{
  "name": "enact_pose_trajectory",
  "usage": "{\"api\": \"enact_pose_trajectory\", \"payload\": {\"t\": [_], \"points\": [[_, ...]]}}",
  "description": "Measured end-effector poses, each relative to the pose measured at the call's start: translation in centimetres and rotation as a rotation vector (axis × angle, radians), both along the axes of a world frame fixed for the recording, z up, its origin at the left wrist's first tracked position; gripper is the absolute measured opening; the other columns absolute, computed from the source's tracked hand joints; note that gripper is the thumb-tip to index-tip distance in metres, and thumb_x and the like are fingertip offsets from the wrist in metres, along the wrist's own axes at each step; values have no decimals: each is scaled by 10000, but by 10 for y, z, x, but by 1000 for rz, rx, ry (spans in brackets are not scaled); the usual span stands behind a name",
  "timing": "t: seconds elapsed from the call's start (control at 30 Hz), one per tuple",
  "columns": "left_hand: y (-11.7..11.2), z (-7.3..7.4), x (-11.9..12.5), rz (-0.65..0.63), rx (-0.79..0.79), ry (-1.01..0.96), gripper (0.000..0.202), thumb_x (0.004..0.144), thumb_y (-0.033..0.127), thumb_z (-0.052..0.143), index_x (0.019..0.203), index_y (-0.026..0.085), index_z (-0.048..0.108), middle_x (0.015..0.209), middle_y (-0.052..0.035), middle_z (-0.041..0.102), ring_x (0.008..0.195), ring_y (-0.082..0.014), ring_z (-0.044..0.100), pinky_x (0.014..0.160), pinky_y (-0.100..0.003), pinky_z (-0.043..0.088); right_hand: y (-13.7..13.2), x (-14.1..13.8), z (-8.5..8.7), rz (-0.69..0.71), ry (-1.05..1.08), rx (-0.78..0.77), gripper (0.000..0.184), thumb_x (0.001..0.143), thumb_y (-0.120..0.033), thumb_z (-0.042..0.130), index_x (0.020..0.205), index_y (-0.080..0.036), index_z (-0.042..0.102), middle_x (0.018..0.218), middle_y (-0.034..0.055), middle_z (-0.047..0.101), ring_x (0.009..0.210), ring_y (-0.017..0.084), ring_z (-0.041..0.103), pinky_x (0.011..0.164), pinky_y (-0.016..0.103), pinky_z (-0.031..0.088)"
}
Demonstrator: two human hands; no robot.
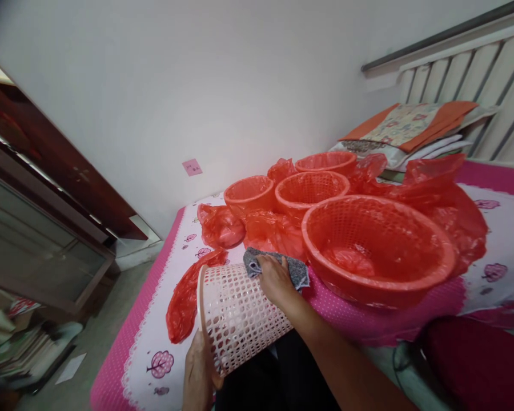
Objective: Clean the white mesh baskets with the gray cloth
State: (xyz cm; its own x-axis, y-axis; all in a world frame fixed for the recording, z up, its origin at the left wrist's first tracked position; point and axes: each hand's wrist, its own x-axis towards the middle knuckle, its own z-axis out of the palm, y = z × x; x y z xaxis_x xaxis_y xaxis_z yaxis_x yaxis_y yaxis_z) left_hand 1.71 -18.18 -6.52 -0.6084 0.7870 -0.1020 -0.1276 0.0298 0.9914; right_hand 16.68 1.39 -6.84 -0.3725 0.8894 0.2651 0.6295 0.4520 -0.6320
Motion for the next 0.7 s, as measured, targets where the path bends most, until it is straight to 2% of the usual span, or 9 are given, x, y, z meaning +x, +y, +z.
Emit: {"api": "enact_pose_trajectory", "payload": {"t": [0.1,0.23,0.33,0.4,0.5,0.7], "points": [[1,0,-3,30,-13,44,695,887,777,651,1191,181,841,1250,-170,830,1391,-426,652,1207,-541,492,2,9,-11,-79,3,-13,618,891,-12,484,1476,-135,641,1536,206,657,1489,348,552,1267,648,308],[6,3,-9,-29,-14,-6,784,864,813,660,1242,147,827,1229,-178,834,1306,-426,706,1181,-578,516,3,19,-33,-107,79,29,665,866,-15,475,1511,-92,620,1573,216,620,1518,349,518,1263,598,377],[11,6,-15,-63,-40,-26,827,831,836,683,1257,140,825,1207,-181,839,1286,-429,717,1170,-591,527,-1,27,-50,-78,167,105,730,831,-11,480,1536,-145,618,1590,168,616,1535,315,497,1280,585,381],[14,7,-19,-23,-46,9,791,828,810,712,1236,144,836,1195,-176,843,1319,-429,698,1195,-588,506,-9,32,-59,-57,209,154,792,805,-11,482,1564,-203,600,1615,126,600,1561,298,462,1290,593,365],[18,6,-24,26,-42,-20,724,852,756,728,1220,143,839,1173,-170,849,1324,-425,698,1216,-599,482,-24,35,-65,-40,204,189,850,772,-14,483,1586,-240,580,1664,96,554,1611,304,386,1304,619,312],[32,5,-32,-52,-6,-265,723,873,693,741,1311,120,785,1187,-199,843,1262,-399,746,1180,-588,518,-48,36,-68,14,149,220,907,724,-36,464,1605,-236,543,1721,94,478,1648,316,317,1320,676,201]]}}
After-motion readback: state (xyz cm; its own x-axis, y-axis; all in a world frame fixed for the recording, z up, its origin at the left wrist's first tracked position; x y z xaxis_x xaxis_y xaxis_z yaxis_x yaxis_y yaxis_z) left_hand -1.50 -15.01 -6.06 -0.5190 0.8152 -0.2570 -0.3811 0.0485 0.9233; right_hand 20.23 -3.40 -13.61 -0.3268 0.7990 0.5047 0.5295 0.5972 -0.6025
